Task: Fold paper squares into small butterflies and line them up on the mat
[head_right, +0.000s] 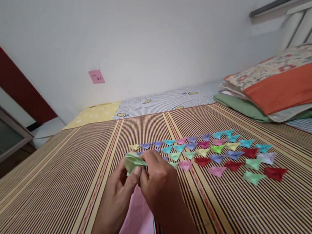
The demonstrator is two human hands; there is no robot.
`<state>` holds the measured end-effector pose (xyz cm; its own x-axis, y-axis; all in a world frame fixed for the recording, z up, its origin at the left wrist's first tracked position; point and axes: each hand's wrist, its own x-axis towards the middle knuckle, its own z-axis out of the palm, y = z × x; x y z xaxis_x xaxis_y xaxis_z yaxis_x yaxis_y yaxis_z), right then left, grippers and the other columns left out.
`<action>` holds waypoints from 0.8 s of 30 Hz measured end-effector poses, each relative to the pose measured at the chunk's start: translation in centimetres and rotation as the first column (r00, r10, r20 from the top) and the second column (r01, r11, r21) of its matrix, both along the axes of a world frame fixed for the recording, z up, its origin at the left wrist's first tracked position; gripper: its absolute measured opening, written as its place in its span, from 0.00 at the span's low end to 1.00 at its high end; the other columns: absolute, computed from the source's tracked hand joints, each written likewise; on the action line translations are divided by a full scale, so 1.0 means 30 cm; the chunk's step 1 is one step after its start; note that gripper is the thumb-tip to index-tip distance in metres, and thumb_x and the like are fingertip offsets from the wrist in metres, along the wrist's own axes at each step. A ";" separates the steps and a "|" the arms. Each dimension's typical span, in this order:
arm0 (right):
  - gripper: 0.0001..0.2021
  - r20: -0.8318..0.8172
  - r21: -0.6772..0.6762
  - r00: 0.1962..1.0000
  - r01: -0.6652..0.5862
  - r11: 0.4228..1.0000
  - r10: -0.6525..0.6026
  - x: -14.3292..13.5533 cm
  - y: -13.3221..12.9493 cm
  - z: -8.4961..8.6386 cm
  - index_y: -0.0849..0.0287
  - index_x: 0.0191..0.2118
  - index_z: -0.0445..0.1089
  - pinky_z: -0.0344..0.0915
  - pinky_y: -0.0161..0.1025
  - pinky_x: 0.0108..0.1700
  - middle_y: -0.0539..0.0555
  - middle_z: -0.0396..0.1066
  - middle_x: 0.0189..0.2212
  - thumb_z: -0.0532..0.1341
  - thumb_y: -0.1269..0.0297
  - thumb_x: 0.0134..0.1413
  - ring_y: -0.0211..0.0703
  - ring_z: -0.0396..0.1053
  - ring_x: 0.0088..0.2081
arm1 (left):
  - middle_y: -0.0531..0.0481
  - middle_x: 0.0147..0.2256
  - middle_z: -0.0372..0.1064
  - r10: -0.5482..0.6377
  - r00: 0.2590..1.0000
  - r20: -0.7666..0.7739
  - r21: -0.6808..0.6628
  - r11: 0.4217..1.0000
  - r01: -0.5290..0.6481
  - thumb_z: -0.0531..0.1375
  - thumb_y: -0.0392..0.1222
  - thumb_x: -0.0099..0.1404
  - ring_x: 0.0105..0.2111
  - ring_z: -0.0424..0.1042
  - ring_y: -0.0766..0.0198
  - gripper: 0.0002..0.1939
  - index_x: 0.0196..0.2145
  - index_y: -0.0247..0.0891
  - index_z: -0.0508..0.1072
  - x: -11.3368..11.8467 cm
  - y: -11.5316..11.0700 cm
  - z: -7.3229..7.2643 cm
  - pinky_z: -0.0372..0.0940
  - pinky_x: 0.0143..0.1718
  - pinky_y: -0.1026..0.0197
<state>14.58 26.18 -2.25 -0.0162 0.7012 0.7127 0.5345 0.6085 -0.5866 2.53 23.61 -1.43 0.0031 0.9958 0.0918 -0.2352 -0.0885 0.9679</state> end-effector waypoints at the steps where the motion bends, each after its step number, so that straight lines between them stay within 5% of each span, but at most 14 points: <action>1: 0.08 0.010 -0.005 1.000 -0.007 1.000 0.007 -0.005 -0.001 -0.001 0.57 0.36 0.67 0.60 0.38 0.33 0.53 0.71 0.30 0.55 0.77 0.58 0.43 0.68 0.30 | 0.40 0.57 0.73 0.049 0.998 -0.039 -0.006 0.999 -0.049 0.68 0.43 0.65 0.53 0.73 0.52 0.30 0.63 0.42 0.70 0.001 0.000 0.001 0.69 0.45 0.60; 5: 0.11 0.020 0.005 1.000 -0.018 1.000 0.018 -0.025 -0.009 -0.006 0.58 0.37 0.69 0.60 0.38 0.35 0.53 0.71 0.31 0.54 0.79 0.57 0.44 0.70 0.32 | 0.40 0.51 0.78 0.235 0.954 -0.187 0.037 0.972 -0.232 0.65 0.39 0.65 0.45 0.79 0.53 0.28 0.63 0.39 0.71 -0.001 0.003 0.005 0.71 0.44 0.57; 9: 0.13 0.006 0.065 1.000 -0.015 0.998 0.014 -0.035 -0.009 -0.015 0.58 0.37 0.69 0.60 0.38 0.34 0.52 0.71 0.30 0.53 0.81 0.55 0.44 0.70 0.32 | 0.44 0.53 0.79 0.368 0.884 -0.289 0.174 0.928 -0.329 0.62 0.30 0.61 0.53 0.76 0.52 0.26 0.56 0.44 0.78 -0.014 0.008 -0.003 0.68 0.55 0.52; 14: 0.14 -0.190 0.047 0.979 -0.065 0.997 0.073 -0.026 -0.014 0.003 0.58 0.42 0.73 0.65 0.38 0.39 0.53 0.75 0.35 0.54 0.80 0.59 0.43 0.73 0.37 | 0.45 0.50 0.81 0.241 0.967 -0.082 0.091 0.968 -0.233 0.64 0.36 0.61 0.51 0.79 0.50 0.18 0.48 0.45 0.83 -0.035 0.005 -0.010 0.72 0.52 0.51; 20: 0.12 -0.498 -0.147 0.825 -0.385 0.911 0.268 -0.007 -0.030 0.029 0.55 0.41 0.78 0.70 0.38 0.42 0.52 0.78 0.38 0.56 0.72 0.64 0.42 0.76 0.41 | 0.47 0.40 0.83 0.300 0.954 -0.015 0.089 0.951 -0.297 0.67 0.35 0.58 0.42 0.81 0.54 0.13 0.41 0.43 0.86 -0.062 0.009 -0.015 0.74 0.44 0.57; 24: 0.10 -0.707 -0.246 0.672 -0.527 0.813 0.221 -0.013 -0.020 0.015 0.56 0.46 0.76 0.71 0.36 0.35 0.52 0.76 0.34 0.63 0.59 0.63 0.42 0.75 0.35 | 0.47 0.42 0.82 0.345 0.932 -0.108 0.189 0.928 -0.321 0.65 0.33 0.60 0.42 0.80 0.55 0.14 0.42 0.43 0.85 -0.068 0.008 -0.020 0.73 0.42 0.59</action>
<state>14.18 25.58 -1.79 -0.0098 0.9503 0.3112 -0.2671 0.2974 -0.9166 0.48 23.86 -2.03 -0.3018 0.9120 0.2777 -0.0309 -0.3005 0.9533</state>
